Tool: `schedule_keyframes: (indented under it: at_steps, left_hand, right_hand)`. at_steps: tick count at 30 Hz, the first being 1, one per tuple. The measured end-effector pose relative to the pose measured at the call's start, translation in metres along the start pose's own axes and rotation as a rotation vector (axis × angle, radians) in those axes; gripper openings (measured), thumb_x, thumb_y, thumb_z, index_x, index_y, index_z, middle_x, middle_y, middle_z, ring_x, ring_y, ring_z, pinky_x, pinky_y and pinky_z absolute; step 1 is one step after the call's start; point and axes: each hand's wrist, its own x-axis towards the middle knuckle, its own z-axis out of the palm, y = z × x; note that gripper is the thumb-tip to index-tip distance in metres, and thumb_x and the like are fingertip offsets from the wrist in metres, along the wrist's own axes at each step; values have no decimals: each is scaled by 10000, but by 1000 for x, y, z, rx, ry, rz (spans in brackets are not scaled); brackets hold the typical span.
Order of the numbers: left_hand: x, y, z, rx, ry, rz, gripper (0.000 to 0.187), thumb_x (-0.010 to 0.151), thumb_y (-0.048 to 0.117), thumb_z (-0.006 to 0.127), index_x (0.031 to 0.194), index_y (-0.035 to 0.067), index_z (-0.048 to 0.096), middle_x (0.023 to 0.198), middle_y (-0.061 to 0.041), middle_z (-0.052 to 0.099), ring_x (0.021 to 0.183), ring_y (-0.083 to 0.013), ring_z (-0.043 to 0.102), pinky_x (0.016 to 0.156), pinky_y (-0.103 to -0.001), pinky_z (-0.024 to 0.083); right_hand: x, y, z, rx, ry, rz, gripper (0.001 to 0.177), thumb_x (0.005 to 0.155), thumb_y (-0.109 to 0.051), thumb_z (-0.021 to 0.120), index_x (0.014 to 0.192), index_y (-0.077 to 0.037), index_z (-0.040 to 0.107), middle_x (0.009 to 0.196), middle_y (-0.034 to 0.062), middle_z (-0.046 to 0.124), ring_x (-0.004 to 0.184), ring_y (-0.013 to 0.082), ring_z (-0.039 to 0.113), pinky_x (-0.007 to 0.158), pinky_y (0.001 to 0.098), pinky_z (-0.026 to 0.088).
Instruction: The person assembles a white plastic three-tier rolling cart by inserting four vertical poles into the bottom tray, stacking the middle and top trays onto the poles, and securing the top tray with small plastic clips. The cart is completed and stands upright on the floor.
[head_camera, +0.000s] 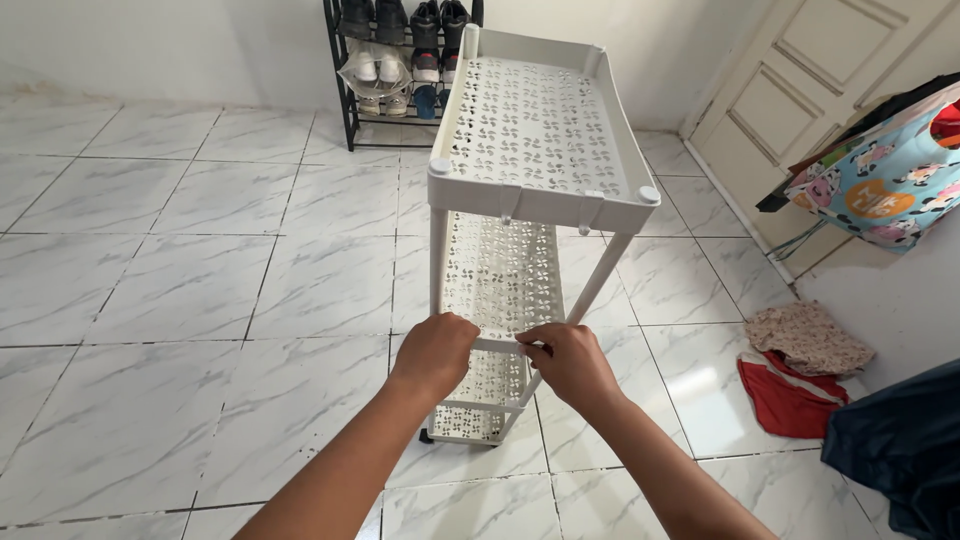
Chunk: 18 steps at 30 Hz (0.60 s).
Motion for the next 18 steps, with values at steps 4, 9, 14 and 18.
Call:
schedule_keyframes:
  at_steps: [4, 9, 14, 18]
  left_hand:
    - [0, 0, -4, 52, 8, 30, 134, 791, -42, 692, 829, 76, 742, 857, -137, 723, 855, -317, 717, 739, -451, 589]
    - [2, 0, -8, 90, -26, 32, 114, 782, -4, 724, 840, 90, 752, 856, -129, 730, 854, -304, 722, 742, -441, 590]
    - [5, 0, -7, 107, -37, 36, 113, 787, 6, 724, 849, 93, 761, 861, -131, 728, 855, -301, 726, 746, -437, 591]
    - [3, -2, -5, 97, -23, 40, 154, 796, -16, 687, 862, 99, 765, 850, -134, 729, 858, -305, 724, 746, -445, 587]
  right_hand:
    - [-1, 1, -1, -26, 27, -17, 209, 868, -113, 728, 1060, -88, 808, 826, 108, 791, 602, 183, 683, 625, 344, 564]
    - [0, -4, -6, 35, 5, 69, 209, 892, -129, 723, 1083, -87, 796, 752, 122, 781, 596, 173, 706, 614, 341, 579]
    - [5, 5, -1, 69, -12, 80, 201, 890, -135, 718, 1073, -81, 780, 844, 76, 782, 652, 161, 771, 642, 319, 622]
    - [3, 15, 10, -77, 127, -298, 178, 850, -79, 738, 1011, -47, 806, 898, 118, 792, 702, 235, 733, 676, 342, 591]
